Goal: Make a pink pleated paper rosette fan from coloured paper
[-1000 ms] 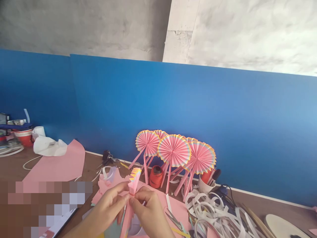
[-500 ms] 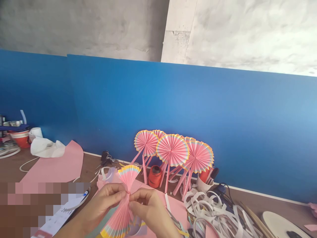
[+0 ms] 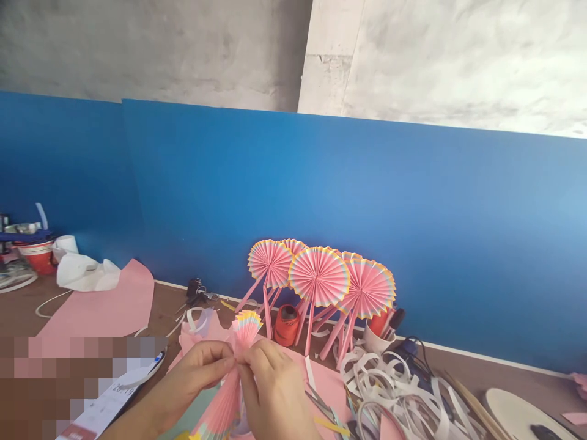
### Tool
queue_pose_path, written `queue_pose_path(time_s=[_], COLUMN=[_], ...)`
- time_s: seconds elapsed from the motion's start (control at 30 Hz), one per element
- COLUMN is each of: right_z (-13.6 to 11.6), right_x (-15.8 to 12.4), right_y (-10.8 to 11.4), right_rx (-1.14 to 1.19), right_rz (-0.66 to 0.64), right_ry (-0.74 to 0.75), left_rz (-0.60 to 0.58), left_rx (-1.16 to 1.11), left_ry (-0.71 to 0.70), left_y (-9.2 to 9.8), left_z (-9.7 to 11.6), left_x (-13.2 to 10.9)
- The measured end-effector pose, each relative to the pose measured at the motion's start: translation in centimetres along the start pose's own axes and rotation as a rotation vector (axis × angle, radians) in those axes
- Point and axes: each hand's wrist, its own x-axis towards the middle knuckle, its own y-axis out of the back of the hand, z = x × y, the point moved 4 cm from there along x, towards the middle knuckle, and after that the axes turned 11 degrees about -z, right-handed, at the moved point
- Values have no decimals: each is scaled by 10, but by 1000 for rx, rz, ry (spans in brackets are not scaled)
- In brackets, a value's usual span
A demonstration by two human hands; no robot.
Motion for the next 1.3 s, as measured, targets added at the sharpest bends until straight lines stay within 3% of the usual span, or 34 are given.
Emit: queue_pose_path(time_s=[0.23, 0.43, 0.6, 0.67, 0.83, 0.97, 1.1, 1.23, 1.3], right_z=[0, 10, 19, 25, 36, 33, 29, 34, 36], right_x=[0, -1, -2, -2, -2, -4, -4, -2, -2], right_y=[1, -11, -12, -17, -45, -55, -49, -30, -21], right_rx=[-122, -111, 365, 587, 1113, 1301, 1213, 994, 883], right_rz=[-17, 33, 139, 124, -169, -361, -476, -339, -257], right_ry=[33, -6, -236, -353, -453, -434, -452, -491, -494], left_rz=[-20, 9, 18, 1, -67, -91, -111, -26, -42], left_rx=[-66, -190, -387, -444, -430, -424, -419, -372, -302], left_ry=[-8, 32, 49, 55, 2, 12, 60, 73, 60], left_y=[0, -1, 0, 4, 16, 19, 18, 21, 20], left_z=[-3, -12, -11, -12, -23, -24, -17, -15, -14], left_x=[0, 1, 1, 2, 7, 8, 5, 5, 6])
